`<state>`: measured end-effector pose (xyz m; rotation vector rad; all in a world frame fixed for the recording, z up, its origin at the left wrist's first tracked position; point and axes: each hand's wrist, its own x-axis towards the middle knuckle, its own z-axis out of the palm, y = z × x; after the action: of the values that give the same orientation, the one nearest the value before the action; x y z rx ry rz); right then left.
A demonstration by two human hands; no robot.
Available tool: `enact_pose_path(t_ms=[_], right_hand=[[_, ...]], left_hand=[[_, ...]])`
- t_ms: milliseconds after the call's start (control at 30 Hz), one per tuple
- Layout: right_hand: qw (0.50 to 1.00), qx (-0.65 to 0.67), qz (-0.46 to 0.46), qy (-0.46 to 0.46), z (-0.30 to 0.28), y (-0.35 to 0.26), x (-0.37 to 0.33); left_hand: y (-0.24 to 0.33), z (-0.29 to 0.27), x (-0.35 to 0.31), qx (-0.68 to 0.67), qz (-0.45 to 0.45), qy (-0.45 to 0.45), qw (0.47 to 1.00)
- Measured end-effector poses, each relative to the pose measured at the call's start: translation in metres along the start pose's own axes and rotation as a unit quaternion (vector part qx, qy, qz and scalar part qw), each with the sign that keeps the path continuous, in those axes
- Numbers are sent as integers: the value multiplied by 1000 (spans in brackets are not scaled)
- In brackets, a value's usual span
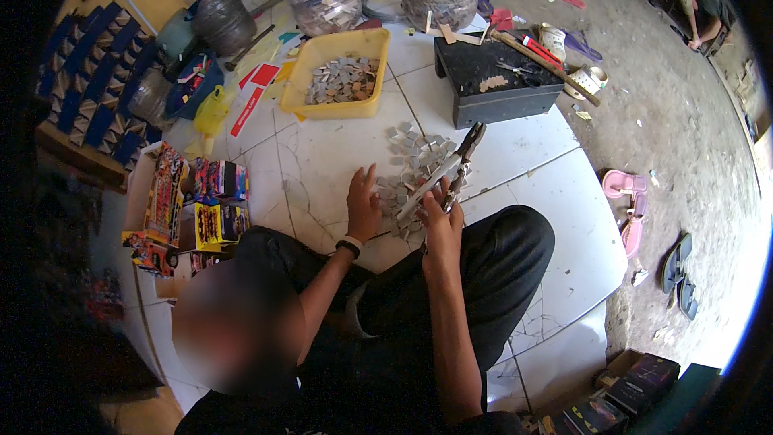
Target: The person sits on the floor and pours small metal pieces from a yellow container onto the tiled floor. They then use pliers to pick up individual pieces, trim their edges, and place them back on the floor in a pile.
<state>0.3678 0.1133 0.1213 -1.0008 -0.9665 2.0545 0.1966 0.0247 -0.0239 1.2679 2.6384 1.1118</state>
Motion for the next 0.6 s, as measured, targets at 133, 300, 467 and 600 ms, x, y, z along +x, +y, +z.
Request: enact_pose_path(t_ms=[133,300,467,600], right_hand=[[1000,-1,10,1,-1,1,4],[1000,-23,21,-7,-3,7,7],[995,-87,14,-42,-3,15,8],[990,-108,-13,-95,6,32,2]], left_hand=[[5,-20,5,-67,-85,3,994],[3,-35,8,-143,-173,-33,974],[0,-74,7,-412,-266,-1,871],[-6,-118,-6,-567,-255,74,780]])
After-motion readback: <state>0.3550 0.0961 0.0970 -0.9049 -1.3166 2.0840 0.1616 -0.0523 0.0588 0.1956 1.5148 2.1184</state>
